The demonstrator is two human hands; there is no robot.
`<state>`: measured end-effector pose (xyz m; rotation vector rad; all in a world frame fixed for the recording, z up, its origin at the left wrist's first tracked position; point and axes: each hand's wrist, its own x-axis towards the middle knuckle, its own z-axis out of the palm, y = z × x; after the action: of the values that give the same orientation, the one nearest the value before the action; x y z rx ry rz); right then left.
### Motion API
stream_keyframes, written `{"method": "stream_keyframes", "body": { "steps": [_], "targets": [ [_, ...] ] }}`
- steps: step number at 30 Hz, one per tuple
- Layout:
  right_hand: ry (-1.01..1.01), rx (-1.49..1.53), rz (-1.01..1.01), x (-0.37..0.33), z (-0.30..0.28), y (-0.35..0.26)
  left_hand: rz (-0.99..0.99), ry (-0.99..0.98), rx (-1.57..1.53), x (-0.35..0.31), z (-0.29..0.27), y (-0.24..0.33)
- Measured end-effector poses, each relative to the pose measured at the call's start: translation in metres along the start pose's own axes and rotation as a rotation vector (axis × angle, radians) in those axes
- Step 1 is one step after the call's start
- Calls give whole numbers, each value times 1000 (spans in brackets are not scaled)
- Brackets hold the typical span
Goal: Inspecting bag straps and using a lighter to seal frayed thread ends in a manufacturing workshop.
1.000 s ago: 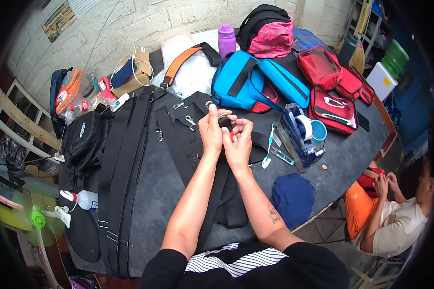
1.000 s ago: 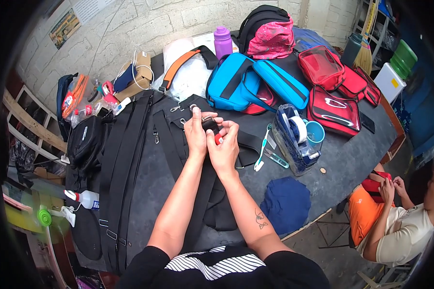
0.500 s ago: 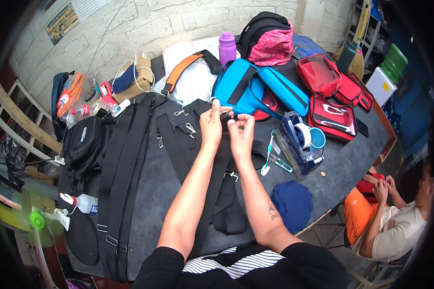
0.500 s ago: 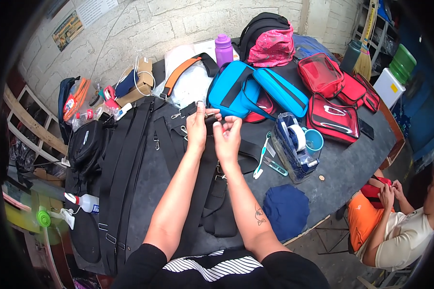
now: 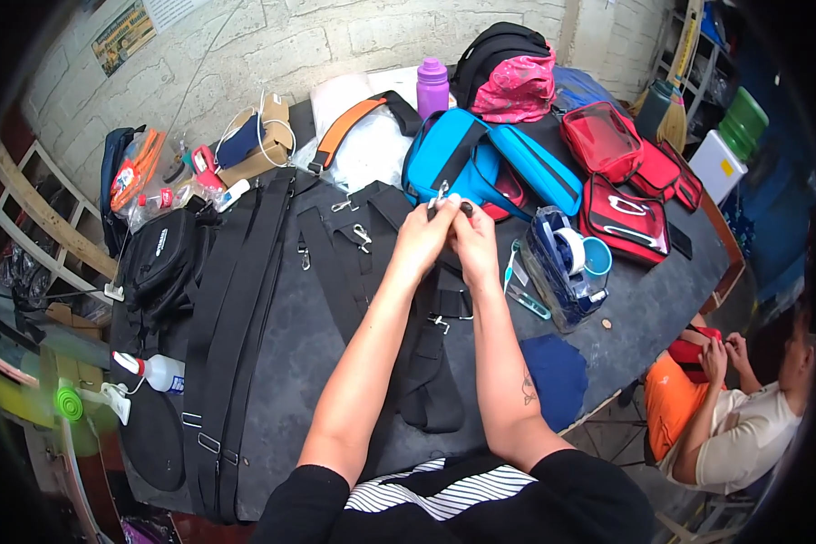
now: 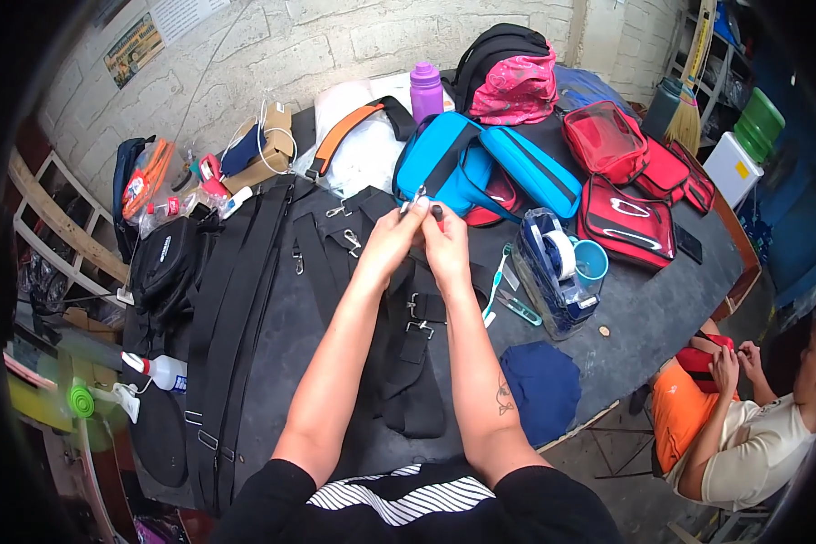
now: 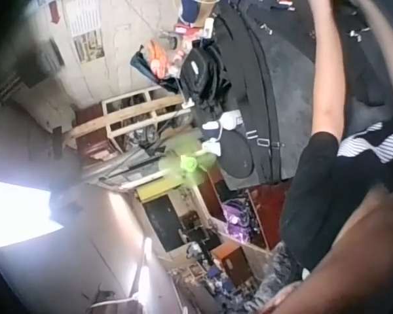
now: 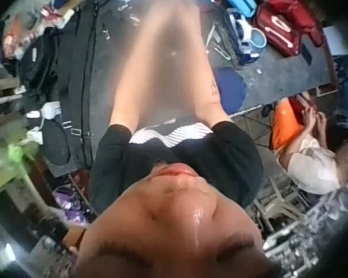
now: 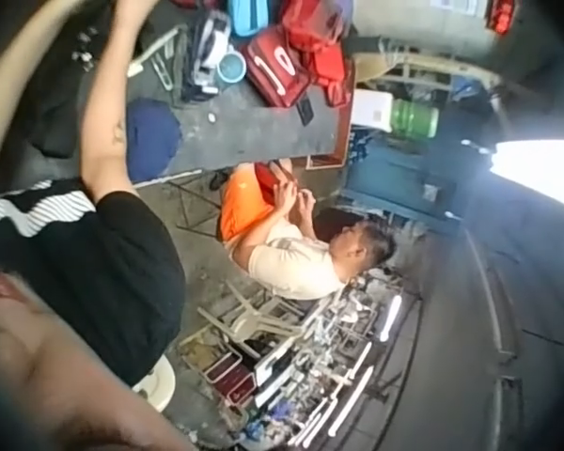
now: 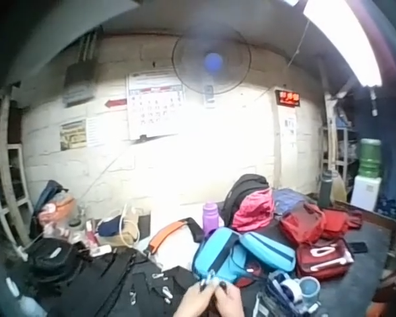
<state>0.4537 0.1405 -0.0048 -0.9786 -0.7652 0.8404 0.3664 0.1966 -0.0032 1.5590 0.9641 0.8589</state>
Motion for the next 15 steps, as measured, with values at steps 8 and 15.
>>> {"method": "stream_keyframes", "body": {
  "steps": [8, 15],
  "targets": [
    [75, 35, -258, -33, 12, 8, -147, -264, -772, 7, -26, -20],
    [-40, -322, -213, -53, -5, 49, -105, -458, -968, 3, -27, -12]
  ]
}}
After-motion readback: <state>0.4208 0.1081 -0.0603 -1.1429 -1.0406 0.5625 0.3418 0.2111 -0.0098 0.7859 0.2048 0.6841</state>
